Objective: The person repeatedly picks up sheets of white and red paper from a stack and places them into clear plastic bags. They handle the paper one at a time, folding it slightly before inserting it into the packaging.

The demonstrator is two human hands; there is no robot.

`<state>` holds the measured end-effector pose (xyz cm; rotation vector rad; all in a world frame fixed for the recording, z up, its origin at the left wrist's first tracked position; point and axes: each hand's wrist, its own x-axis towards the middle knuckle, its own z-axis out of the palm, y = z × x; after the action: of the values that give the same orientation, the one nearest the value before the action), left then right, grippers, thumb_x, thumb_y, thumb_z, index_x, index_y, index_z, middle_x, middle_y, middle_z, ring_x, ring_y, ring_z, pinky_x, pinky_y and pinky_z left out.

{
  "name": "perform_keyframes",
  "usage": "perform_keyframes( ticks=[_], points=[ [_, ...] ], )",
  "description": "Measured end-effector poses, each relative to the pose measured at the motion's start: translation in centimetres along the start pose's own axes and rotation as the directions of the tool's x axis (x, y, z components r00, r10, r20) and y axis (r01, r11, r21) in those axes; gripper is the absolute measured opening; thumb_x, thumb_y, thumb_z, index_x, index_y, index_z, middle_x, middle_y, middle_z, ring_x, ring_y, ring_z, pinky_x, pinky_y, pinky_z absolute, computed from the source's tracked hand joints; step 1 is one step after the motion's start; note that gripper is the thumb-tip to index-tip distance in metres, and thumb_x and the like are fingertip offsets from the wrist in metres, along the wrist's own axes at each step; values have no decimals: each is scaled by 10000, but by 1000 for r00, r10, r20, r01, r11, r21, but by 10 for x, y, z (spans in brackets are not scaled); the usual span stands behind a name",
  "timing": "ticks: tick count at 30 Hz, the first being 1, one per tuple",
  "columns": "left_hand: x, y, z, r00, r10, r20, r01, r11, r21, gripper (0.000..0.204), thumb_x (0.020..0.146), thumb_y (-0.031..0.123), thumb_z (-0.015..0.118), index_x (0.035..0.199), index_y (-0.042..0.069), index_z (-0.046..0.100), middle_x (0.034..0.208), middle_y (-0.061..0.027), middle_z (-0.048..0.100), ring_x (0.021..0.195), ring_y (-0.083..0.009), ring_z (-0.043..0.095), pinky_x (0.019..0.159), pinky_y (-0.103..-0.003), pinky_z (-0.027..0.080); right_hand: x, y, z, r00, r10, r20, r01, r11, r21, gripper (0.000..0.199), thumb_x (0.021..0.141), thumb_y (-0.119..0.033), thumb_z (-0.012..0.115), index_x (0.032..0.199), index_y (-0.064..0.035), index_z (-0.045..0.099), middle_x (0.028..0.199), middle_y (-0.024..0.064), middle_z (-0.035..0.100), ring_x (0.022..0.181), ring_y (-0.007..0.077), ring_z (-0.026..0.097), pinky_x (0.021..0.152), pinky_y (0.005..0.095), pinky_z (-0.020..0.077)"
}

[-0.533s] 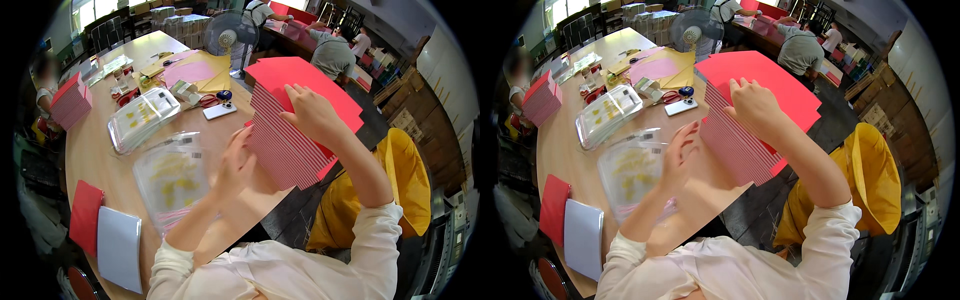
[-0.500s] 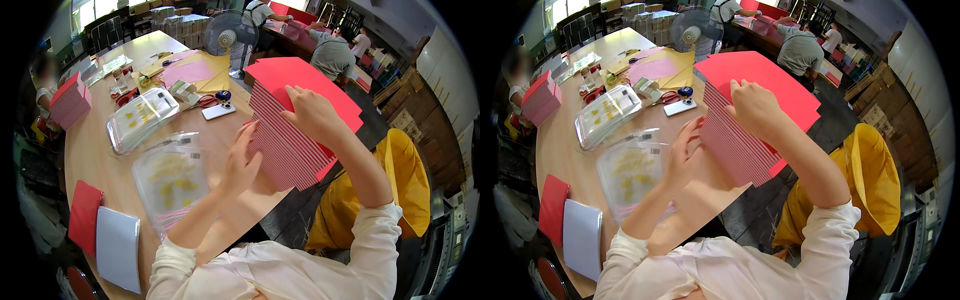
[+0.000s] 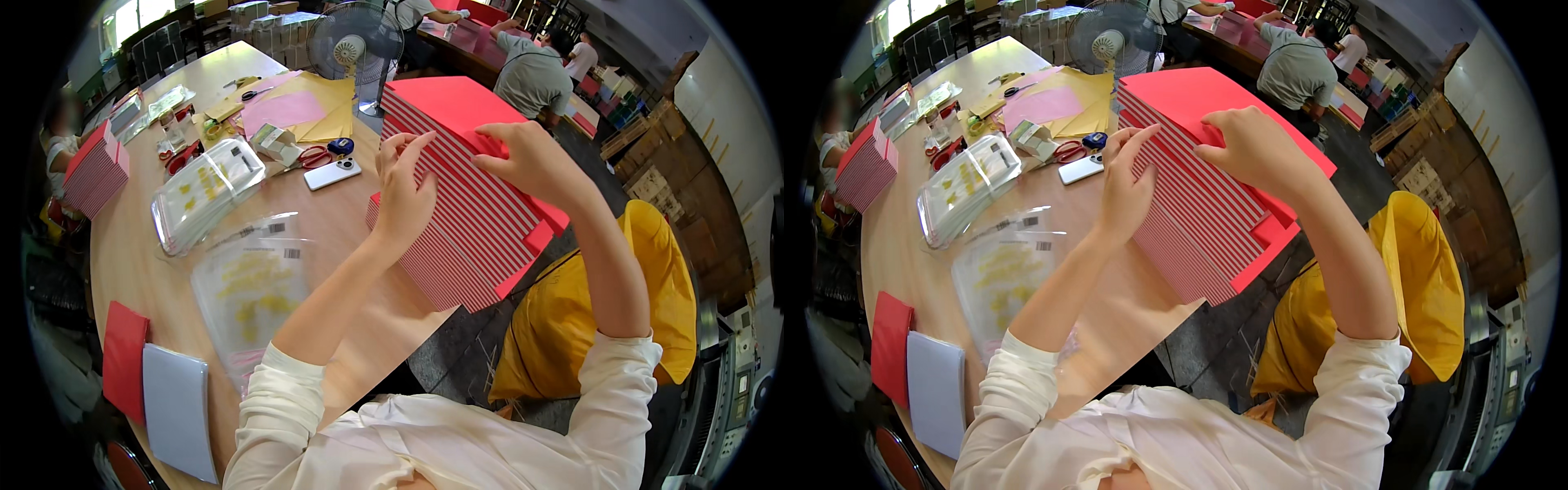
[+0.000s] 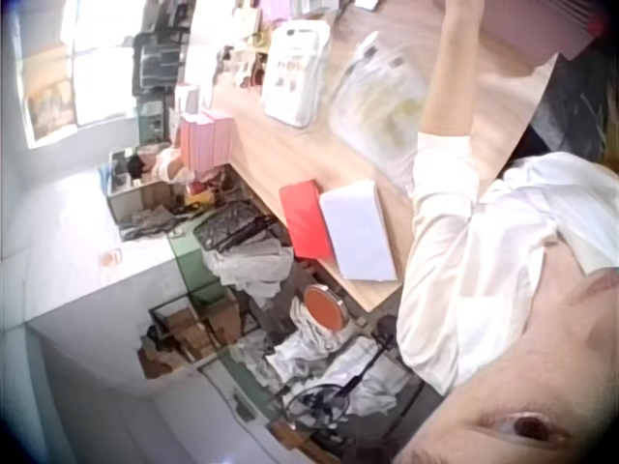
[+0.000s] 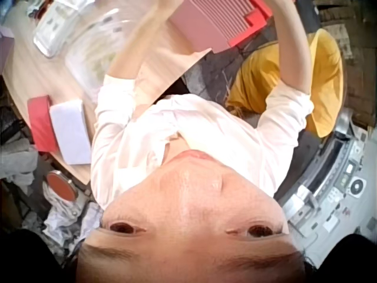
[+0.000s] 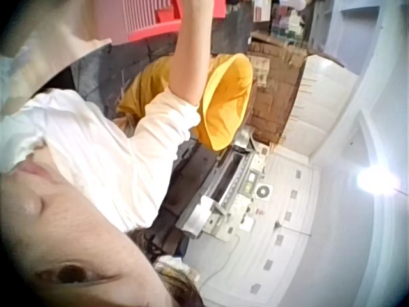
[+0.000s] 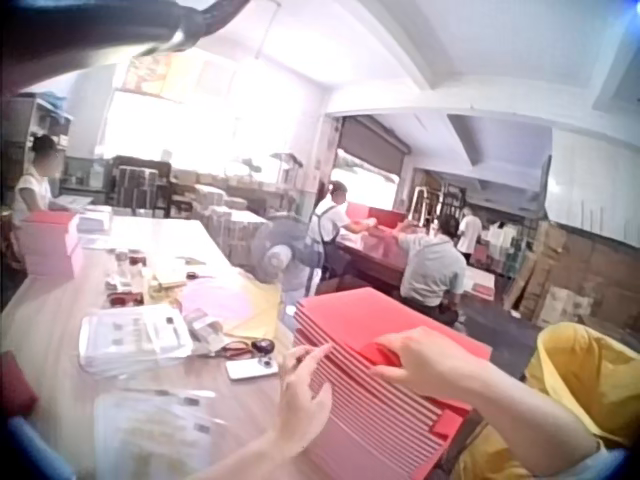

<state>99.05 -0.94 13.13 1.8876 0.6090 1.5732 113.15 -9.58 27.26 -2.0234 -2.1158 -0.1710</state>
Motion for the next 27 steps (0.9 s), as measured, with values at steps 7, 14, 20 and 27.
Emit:
perform_keyframes(
  ticks=[7, 14, 20, 27],
  points=[
    [-10, 2, 5, 999, 38, 9, -38, 999, -36, 547, 720, -111, 584, 1244, 44, 596, 1182, -131, 471, 1098, -287, 450, 1001, -379, 367, 7, 5, -8, 998, -16, 57, 14, 1000, 27, 392, 860, -239, 668, 1146, 29, 652, 979, 208, 701, 837, 262, 678, 792, 343, 515],
    [-10, 8, 8, 998, 43, 39, -41, 998, -55, 557, 717, -120, 579, 1256, 20, 589, 1176, -121, 471, 1068, -266, 452, 985, -361, 375, 9, 11, -10, 997, 13, 75, -23, 992, 125, 301, 919, -203, 585, 1057, 52, 665, 808, 163, 691, 660, 173, 620, 652, 306, 508],
    [-7, 7, 9, 997, 75, 30, -74, 996, -47, 560, 721, -122, 575, 1262, 22, 586, 1182, -125, 458, 1075, -267, 440, 992, -357, 373, 10, 6, -14, 995, 50, 86, -60, 991, 122, 307, 916, -220, 555, 905, 68, 662, 693, 178, 630, 569, 237, 572, 610, 341, 504],
    [-4, 14, 10, 997, 61, 49, -58, 996, -68, 583, 715, -127, 573, 1273, 41, 587, 1180, -122, 453, 1079, -264, 432, 1000, -353, 371, 11, 13, -12, 997, -5, 73, -6, 990, 140, 316, 953, -213, 536, 858, 83, 594, 576, 102, 520, 493, 115, 425, 497, 305, 412]
  ],
)
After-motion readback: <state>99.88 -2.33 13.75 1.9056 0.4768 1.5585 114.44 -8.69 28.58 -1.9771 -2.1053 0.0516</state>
